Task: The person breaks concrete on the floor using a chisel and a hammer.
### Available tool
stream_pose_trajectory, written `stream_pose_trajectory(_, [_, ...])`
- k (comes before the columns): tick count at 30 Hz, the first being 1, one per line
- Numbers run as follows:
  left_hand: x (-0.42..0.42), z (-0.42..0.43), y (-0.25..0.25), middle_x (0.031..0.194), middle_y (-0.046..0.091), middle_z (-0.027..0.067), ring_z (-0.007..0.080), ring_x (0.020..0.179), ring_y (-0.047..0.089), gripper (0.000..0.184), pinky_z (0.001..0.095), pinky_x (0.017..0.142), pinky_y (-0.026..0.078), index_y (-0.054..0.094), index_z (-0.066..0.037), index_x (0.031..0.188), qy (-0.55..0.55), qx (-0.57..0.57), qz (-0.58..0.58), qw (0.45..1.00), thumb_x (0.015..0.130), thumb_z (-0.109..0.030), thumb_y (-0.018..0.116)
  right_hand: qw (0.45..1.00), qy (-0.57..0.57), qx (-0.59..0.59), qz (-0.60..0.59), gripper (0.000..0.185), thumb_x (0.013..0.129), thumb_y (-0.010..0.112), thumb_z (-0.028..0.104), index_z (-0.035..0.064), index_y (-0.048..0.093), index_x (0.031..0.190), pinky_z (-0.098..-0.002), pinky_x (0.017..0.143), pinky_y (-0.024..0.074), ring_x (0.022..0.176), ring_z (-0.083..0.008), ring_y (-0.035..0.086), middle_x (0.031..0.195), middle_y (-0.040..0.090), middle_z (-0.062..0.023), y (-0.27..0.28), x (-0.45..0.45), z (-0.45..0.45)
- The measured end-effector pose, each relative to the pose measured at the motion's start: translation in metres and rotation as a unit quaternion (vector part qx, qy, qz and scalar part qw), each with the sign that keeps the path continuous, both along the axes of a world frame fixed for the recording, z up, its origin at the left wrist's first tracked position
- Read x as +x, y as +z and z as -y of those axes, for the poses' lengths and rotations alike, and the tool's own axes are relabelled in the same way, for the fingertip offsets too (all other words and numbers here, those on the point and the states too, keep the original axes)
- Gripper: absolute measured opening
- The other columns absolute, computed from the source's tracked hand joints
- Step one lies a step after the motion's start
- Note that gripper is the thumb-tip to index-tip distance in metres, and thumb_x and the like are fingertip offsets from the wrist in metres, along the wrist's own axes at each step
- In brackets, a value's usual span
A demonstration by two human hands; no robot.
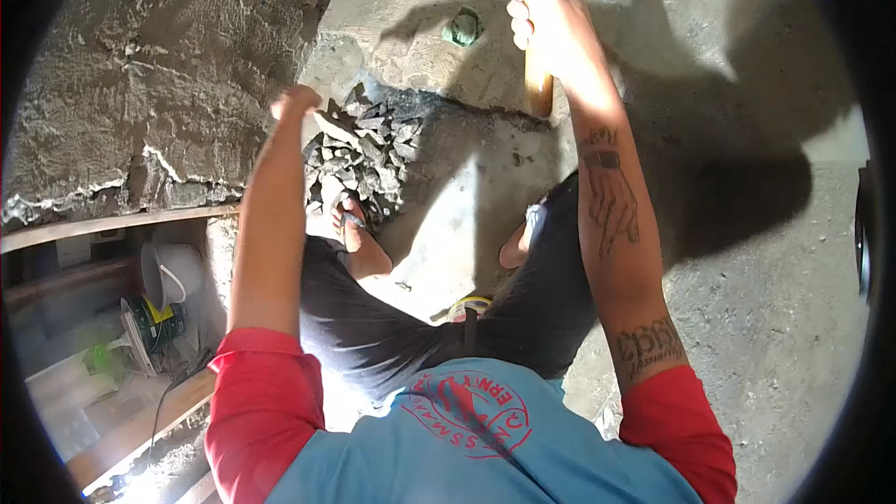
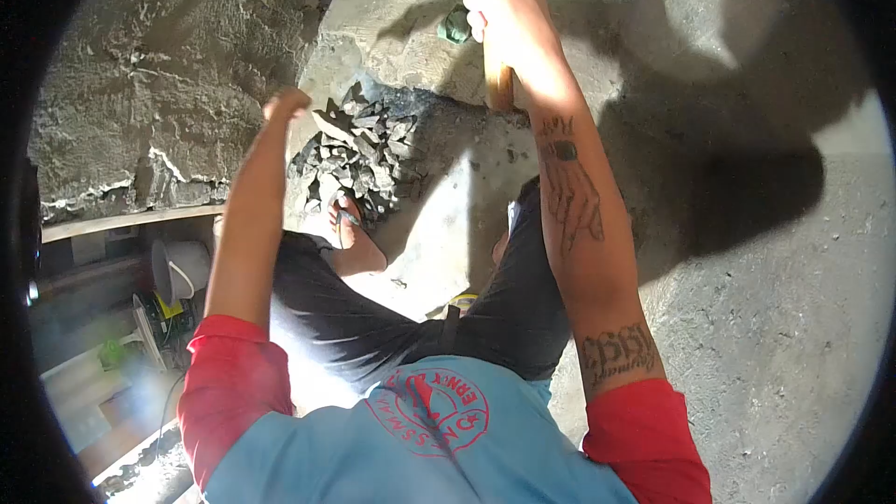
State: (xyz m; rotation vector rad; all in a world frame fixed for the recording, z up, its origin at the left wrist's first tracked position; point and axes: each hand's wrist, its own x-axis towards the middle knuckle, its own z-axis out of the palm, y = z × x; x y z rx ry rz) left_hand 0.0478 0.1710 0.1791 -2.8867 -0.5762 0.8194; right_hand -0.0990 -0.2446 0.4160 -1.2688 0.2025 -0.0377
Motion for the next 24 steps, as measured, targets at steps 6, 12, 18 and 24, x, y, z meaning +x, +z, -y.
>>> stream_pose_trajectory(6, [-0.021,-0.015,0.130,0.123,0.060,0.0112,0.0260,0.114,0.058,0.046,0.0398,0.093,0.046,0.063,-0.008,0.118,0.009,0.041,0.111,0.993,0.076,-0.028,0.057,0.999,-0.023,0.037,-0.023,0.025,0.087,0.066,0.032,0.0154,0.050,0.078,-0.0229,0.035,0.0278,0.039,-0.0050,0.034,0.053,0.037,0.0081,0.015,-0.004,-0.022])
stream_pose_trajectory(12, [-0.053,-0.056,0.083,0.105,0.067,0.0142,0.0282,0.097,0.065,0.048,0.0397,0.080,0.051,0.067,-0.006,0.108,-0.006,0.035,0.132,0.991,0.078,-0.044,0.060,0.998,-0.022,0.055,0.004,0.022,0.086,0.066,0.028,0.0140,0.052,0.077,-0.0233,0.035,0.0289,0.039,-0.0059,0.037,0.052,0.039,0.0072,0.007,-0.006,-0.023])
stream_pose_trajectory(18, [-0.063,-0.061,0.084,0.057,0.050,0.0067,0.0178,0.048,0.048,0.047,0.0372,0.043,0.037,0.059,-0.002,0.076,0.057,-0.228,-0.005,0.972,0.081,-0.049,0.060,0.999,-0.029,0.002,0.030,0.028,0.082,0.072,0.026,0.0104,0.052,0.071,-0.0230,0.038,0.0371,0.041,-0.0069,0.044,0.055,0.047,0.0028,-0.015,-0.002,-0.005])
stream_pose_trajectory(24, [-0.052,-0.067,0.068,0.055,0.046,0.0045,0.0160,0.046,0.044,0.050,0.0358,0.040,0.033,0.059,-0.002,0.079,0.030,-0.241,0.033,0.969,0.083,-0.052,0.060,0.997,-0.068,-0.029,0.005,0.028,0.085,0.067,0.028,0.0141,0.049,0.069,-0.0219,0.038,0.0317,0.041,-0.0053,0.036,0.055,0.040,0.0051,-0.003,-0.013,-0.003])
